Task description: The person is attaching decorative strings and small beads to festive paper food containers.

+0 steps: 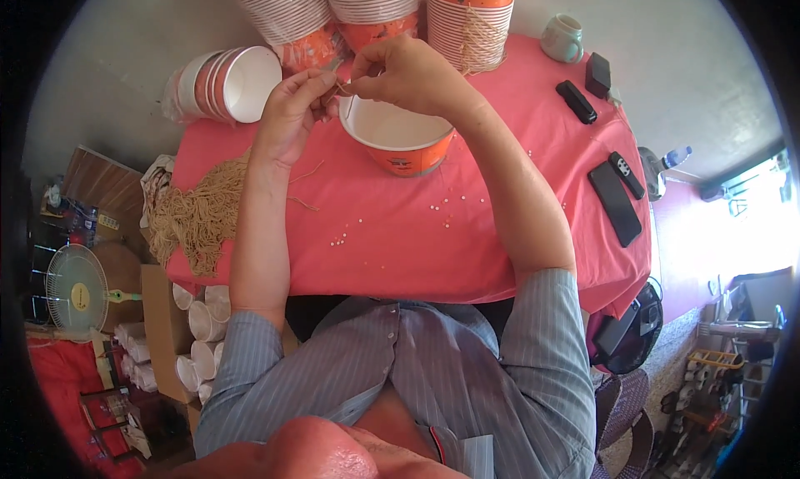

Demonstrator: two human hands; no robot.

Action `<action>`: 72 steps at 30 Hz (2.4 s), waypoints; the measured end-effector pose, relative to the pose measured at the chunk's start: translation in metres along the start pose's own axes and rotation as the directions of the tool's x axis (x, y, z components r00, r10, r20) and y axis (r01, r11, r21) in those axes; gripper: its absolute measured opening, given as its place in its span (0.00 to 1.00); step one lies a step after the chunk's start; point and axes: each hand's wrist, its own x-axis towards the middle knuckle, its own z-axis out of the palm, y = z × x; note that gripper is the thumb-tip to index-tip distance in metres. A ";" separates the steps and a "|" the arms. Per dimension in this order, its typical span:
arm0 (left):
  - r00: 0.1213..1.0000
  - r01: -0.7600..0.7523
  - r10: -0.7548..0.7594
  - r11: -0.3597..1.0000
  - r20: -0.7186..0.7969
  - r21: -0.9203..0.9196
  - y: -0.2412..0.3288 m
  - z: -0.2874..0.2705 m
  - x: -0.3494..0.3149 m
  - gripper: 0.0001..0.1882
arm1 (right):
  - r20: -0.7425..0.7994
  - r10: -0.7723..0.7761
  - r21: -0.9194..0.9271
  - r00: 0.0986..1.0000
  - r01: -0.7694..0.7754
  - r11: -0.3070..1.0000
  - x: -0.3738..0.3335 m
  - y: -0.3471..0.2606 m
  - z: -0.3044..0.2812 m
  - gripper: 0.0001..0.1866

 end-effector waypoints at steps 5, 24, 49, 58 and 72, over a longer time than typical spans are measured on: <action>1.000 0.007 -0.008 0.995 0.004 0.104 0.000 -0.003 -0.002 0.10 | -0.081 -0.053 -0.001 0.995 0.053 0.999 -0.001 0.001 0.003 0.12; 1.000 -0.028 0.027 0.893 0.010 0.449 0.002 0.008 -0.009 0.11 | -0.088 -0.055 -0.149 0.995 0.042 0.988 -0.009 -0.012 0.005 0.10; 0.985 -0.169 0.105 0.769 0.140 0.616 0.006 0.014 -0.012 0.13 | 0.157 0.033 0.107 0.987 -0.050 0.993 -0.001 0.004 -0.003 0.06; 0.992 -0.128 0.089 0.751 0.092 0.648 0.005 0.008 -0.009 0.13 | 0.173 0.060 0.140 0.983 -0.085 0.987 -0.003 -0.001 -0.004 0.08; 0.992 -0.125 0.075 0.757 0.105 0.641 0.016 0.013 -0.013 0.13 | 0.134 0.102 0.048 0.986 -0.110 0.993 0.000 0.002 0.000 0.09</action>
